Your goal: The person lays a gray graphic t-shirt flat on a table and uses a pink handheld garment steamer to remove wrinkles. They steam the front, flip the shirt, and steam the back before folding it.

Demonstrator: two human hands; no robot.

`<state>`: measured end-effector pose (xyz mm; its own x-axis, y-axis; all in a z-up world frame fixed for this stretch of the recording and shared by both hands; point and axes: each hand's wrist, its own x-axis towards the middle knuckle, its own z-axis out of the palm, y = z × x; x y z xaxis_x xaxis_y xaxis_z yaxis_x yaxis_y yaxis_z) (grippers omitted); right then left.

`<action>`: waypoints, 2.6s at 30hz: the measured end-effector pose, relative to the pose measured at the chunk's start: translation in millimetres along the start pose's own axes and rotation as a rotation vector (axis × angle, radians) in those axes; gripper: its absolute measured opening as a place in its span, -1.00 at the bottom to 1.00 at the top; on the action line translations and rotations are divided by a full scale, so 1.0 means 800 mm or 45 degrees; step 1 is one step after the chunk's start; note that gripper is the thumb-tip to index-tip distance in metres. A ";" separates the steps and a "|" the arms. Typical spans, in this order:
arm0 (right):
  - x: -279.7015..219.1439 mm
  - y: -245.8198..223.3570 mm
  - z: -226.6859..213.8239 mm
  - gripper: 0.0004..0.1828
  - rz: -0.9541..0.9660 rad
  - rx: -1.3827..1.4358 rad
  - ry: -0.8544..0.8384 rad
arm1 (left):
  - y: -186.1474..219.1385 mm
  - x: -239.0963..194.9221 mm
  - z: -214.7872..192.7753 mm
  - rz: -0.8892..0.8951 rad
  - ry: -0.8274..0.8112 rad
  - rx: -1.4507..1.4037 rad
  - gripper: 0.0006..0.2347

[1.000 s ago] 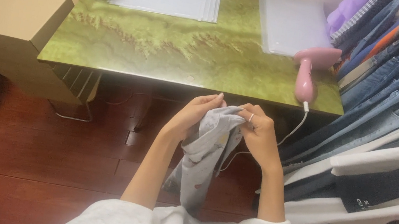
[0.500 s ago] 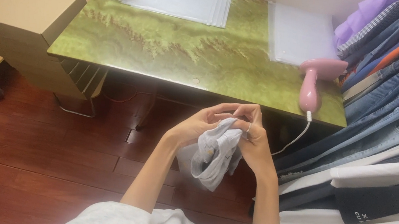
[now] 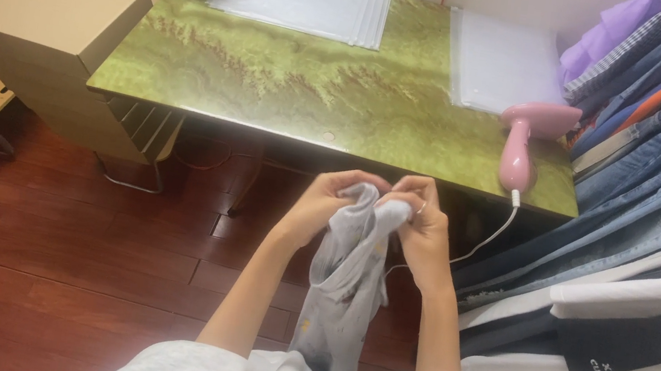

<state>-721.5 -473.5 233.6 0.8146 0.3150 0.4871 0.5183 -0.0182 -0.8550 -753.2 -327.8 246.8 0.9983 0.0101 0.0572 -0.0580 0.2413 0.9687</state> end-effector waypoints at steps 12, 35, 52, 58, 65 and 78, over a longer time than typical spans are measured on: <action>-0.020 0.037 -0.087 -0.69 0.469 -0.480 0.790 | -0.049 0.009 -0.101 0.461 1.365 -0.033 -0.95; 0.057 0.149 -0.039 -0.85 0.255 -0.306 0.961 | -0.080 0.049 -0.189 0.382 1.367 0.041 -0.88; 0.298 0.300 -0.040 -0.94 0.155 -0.564 0.906 | -0.077 0.385 -0.318 0.451 1.143 0.225 -0.91; 0.365 0.346 -0.058 -0.88 -0.091 -0.969 0.800 | -0.071 0.467 -0.338 0.428 1.016 0.433 -0.88; 0.458 0.413 -0.070 -0.85 -0.269 -1.088 0.632 | -0.088 0.565 -0.362 0.549 1.078 0.608 -0.80; 0.629 0.572 -0.108 -0.96 -0.198 -1.014 0.217 | -0.137 0.768 -0.436 0.305 1.115 0.984 -0.91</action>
<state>-52.0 -405.7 103.2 0.7132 0.2222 0.6648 0.6056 -0.6729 -0.4248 -132.5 -9.3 91.7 0.6077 0.7063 0.3630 0.0692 -0.5025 0.8618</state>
